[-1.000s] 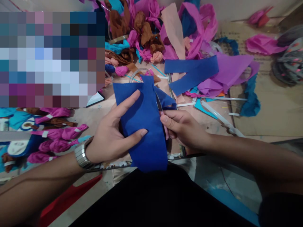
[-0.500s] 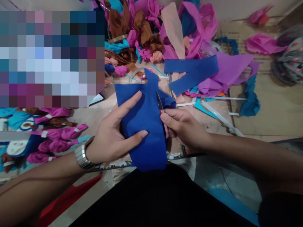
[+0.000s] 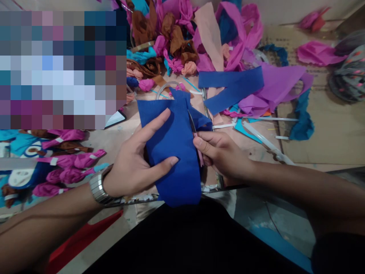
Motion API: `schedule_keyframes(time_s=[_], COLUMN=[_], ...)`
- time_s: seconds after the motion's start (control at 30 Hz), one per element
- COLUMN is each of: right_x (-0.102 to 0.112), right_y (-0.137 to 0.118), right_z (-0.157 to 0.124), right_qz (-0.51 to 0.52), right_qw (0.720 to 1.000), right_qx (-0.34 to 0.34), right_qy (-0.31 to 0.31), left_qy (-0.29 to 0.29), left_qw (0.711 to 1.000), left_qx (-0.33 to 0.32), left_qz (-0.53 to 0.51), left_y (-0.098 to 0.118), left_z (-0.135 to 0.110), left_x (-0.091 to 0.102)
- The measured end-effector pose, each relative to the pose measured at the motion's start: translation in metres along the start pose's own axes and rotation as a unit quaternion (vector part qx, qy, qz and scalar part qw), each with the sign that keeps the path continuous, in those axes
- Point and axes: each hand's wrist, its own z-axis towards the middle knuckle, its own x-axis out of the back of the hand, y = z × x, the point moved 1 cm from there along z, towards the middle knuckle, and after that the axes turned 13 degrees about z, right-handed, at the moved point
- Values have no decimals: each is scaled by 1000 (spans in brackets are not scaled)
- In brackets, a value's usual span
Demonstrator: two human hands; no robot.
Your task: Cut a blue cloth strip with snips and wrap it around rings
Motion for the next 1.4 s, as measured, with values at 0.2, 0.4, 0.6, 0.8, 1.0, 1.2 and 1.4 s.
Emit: schedule_keyframes(time_s=[0.2, 0.4, 0.6, 0.8, 1.0, 1.2, 1.4], right_x=[0, -1, -1, 0, 0, -1, 0], right_y=[-1, -2, -1, 1, -1, -2, -2], right_z=[0, 0, -1, -1, -2, -2, -2], right_qz=[-3, 0, 7, 12, 7, 3, 5], right_qw=[1000, 1000, 1000, 1000, 1000, 1000, 1000], right_qx=[1, 2, -2, -6, -2, -2, -1], right_qy=[-2, -7, 2, -3, -3, 1, -7], left_qy=[-1, -7, 7, 8, 1, 0, 0], left_qw=[1000, 1000, 1000, 1000, 1000, 1000, 1000], left_qx=[14, 16, 2, 5, 9, 11, 8], left_qz=[3, 5, -5, -9, -9, -7, -7], left_y=[0, 0, -1, -3, -2, 0, -2], left_z=[-1, -1, 0, -1, -1, 0, -1], left_x=[-1, -1, 0, 0, -1, 0, -1])
